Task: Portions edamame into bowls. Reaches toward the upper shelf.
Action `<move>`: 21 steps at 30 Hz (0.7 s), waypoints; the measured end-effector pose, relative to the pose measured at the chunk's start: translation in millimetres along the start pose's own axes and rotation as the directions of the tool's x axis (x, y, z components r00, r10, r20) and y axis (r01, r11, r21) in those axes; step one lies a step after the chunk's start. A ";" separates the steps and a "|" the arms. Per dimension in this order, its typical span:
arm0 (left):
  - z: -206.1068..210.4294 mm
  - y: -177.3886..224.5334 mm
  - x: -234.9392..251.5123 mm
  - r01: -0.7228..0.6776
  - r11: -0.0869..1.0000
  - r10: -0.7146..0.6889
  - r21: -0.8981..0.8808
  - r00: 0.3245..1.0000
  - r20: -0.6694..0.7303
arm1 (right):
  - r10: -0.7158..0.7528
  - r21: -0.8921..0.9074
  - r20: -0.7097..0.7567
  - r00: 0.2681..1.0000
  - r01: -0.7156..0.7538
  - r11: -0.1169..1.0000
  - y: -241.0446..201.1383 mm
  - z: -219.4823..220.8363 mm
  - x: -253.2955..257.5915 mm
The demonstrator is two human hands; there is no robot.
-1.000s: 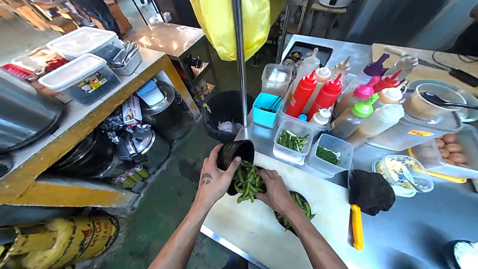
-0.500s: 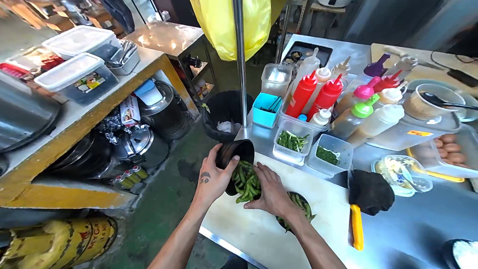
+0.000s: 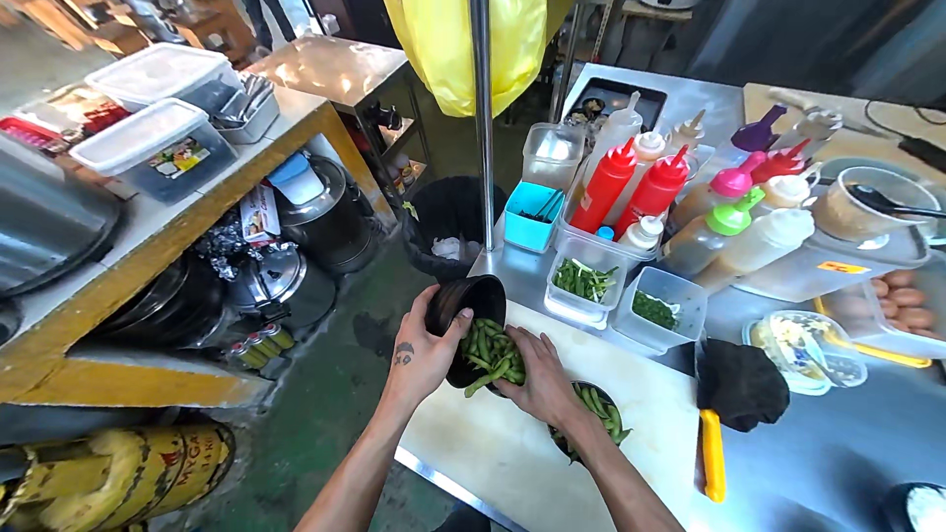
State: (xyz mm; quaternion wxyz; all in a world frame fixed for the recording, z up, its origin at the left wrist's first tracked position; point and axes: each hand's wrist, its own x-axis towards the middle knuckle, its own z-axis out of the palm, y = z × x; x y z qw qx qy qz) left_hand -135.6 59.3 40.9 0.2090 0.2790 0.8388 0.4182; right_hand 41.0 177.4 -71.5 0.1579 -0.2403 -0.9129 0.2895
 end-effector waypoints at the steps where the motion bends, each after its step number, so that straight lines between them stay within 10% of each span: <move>1: 0.1 0.0 0.3 0.002 1.000 -0.002 0.000 1.000 0.000 | -0.002 -0.005 0.013 1.000 0.002 1.000 -1.0 -0.9 0.1; 8: -0.9 -0.6 1.6 0.016 1.000 -0.016 -0.021 1.000 0.017 | -0.090 -0.031 -0.308 0.947 0.085 0.996 -43.1 -5.6 -28.3; 11: -0.8 -0.5 2.7 0.022 0.999 -0.022 -0.028 1.000 0.019 | 0.237 0.373 -0.391 0.889 -0.083 0.924 -100.4 20.2 -71.6; 13: -1.0 0.5 3.1 0.023 0.999 -0.023 -0.024 0.999 0.025 | 0.571 0.763 0.089 0.816 -0.424 0.488 -128.7 35.7 -80.8; 16: -1.0 0.4 3.0 0.007 1.000 -0.007 -0.012 1.000 0.028 | 0.573 0.795 0.583 0.575 -0.549 -0.257 -126.0 57.9 -47.8; 21: -0.7 -0.6 5.4 -0.018 1.000 0.019 -0.024 0.999 0.026 | 0.648 0.828 0.551 0.526 -0.440 -0.348 -115.9 59.0 -20.1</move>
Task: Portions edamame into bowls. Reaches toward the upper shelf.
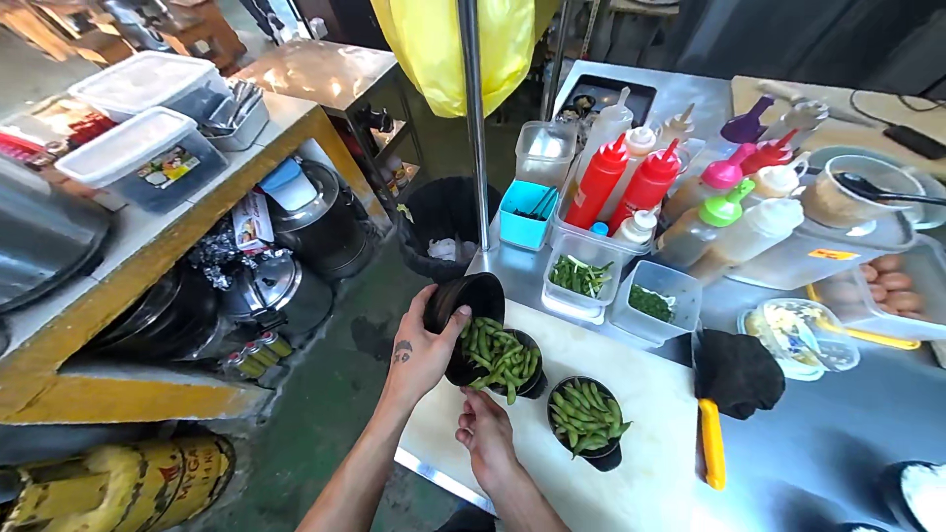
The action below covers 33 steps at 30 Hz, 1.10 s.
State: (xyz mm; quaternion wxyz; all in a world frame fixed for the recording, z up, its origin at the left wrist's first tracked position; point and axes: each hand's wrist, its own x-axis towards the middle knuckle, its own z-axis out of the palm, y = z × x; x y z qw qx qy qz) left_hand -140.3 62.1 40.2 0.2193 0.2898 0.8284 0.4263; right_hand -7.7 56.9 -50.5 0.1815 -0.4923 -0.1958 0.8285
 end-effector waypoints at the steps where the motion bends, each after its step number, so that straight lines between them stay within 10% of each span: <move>1: 0.0 0.4 -0.2 -0.004 1.000 0.004 -0.004 1.000 0.000 | -0.026 -0.033 0.008 1.000 0.026 0.999 -1.1 -4.9 -4.1; 6: 0.0 0.8 0.2 -0.005 1.000 0.005 -0.011 1.000 0.000 | -0.165 -0.401 0.126 0.978 0.202 0.893 -7.8 -43.3 -26.2; 13: 0.5 -2.5 1.4 -0.002 1.000 0.002 -0.005 1.000 0.002 | -0.259 -0.897 0.237 0.936 0.313 0.313 -65.4 -59.4 -24.5; 21: 0.0 -2.3 0.9 -0.011 1.000 0.011 -0.002 1.000 -0.003 | -0.398 -0.971 0.234 0.887 0.194 -0.140 -98.0 -48.5 -14.3; 27: -1.5 -2.0 0.8 0.000 1.000 0.000 -0.020 1.000 0.003 | -0.468 -0.942 0.335 0.818 0.305 -0.140 -87.0 -67.3 -18.9; 33: -1.2 -1.5 3.5 -0.002 1.000 0.002 -0.007 1.000 0.008 | -0.441 -0.816 0.573 0.691 0.429 -0.388 -79.8 -72.4 -11.5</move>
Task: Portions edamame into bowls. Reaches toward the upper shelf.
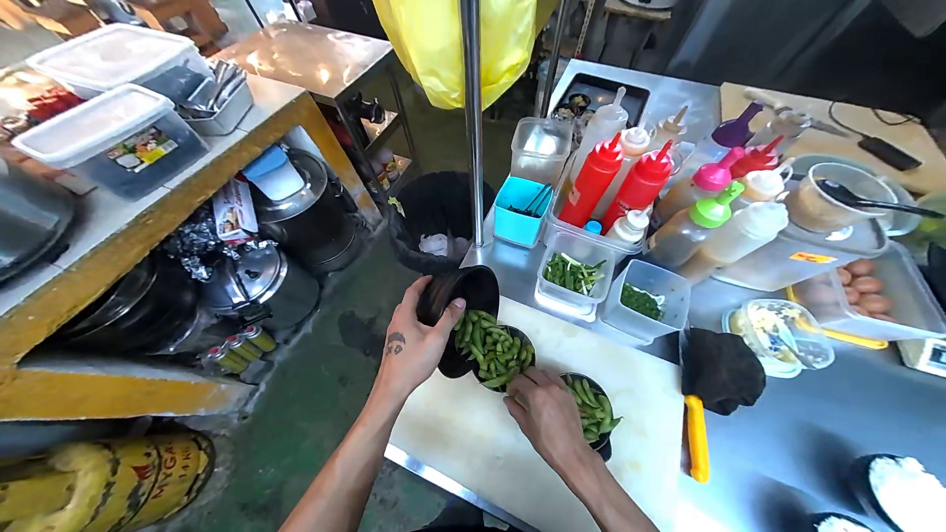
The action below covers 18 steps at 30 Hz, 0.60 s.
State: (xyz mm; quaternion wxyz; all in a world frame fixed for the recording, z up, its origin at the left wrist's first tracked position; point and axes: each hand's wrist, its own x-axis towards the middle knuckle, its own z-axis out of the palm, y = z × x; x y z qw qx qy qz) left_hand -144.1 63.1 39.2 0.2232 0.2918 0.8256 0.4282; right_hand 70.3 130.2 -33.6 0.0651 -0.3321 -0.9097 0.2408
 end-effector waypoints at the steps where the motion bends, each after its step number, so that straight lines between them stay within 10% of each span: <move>1: -0.9 -0.1 0.8 0.003 1.000 -0.003 0.000 1.000 0.001 | -0.038 -0.015 -0.061 0.997 0.038 0.999 3.9 1.6 1.6; 11: -7.4 -3.2 2.6 0.041 0.996 -0.041 -0.074 0.999 0.001 | 0.046 0.047 -0.134 0.990 -0.040 0.998 11.1 -2.5 10.6; 18: -6.4 -8.0 5.0 0.073 0.988 -0.074 -0.137 0.997 -0.001 | -0.245 -0.054 -0.253 0.936 0.240 0.969 18.3 18.3 14.8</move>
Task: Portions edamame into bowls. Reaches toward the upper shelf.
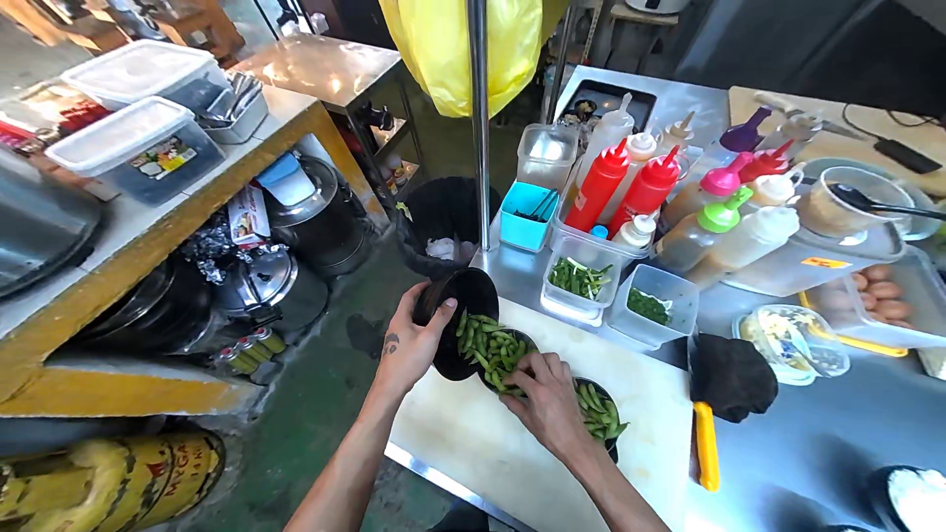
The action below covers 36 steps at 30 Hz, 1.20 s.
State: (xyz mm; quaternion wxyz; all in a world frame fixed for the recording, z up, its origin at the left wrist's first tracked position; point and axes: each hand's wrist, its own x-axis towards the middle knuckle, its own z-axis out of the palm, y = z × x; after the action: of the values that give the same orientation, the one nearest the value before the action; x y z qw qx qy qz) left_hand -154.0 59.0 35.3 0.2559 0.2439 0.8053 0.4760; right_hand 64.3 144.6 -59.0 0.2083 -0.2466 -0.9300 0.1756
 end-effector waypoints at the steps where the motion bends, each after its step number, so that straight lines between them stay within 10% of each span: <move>1: -0.9 0.6 -0.3 0.004 1.000 -0.004 0.000 1.000 -0.001 | -0.021 0.005 -0.022 1.000 0.021 1.000 2.8 1.8 3.7; 27: -29.7 -6.2 -3.6 0.175 0.903 -0.192 -0.393 0.981 -0.003 | -0.143 -0.028 -0.044 0.989 0.142 0.990 35.7 -7.3 8.1; 32: -26.4 2.5 -12.8 0.121 0.916 -0.114 -0.383 0.993 0.041 | 0.022 0.175 -0.201 0.979 0.014 0.984 13.3 -35.3 29.4; 36: -7.6 10.1 -18.0 0.110 0.947 -0.085 -0.303 0.992 0.094 | 0.245 0.130 0.082 0.966 -0.254 0.959 -16.9 -45.7 64.6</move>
State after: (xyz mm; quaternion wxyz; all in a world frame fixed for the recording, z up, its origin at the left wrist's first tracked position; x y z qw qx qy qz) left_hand -143.9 47.0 50.7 0.3459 0.1798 0.7214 0.5723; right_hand 28.3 175.4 6.6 0.1709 -0.3408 -0.8833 0.2729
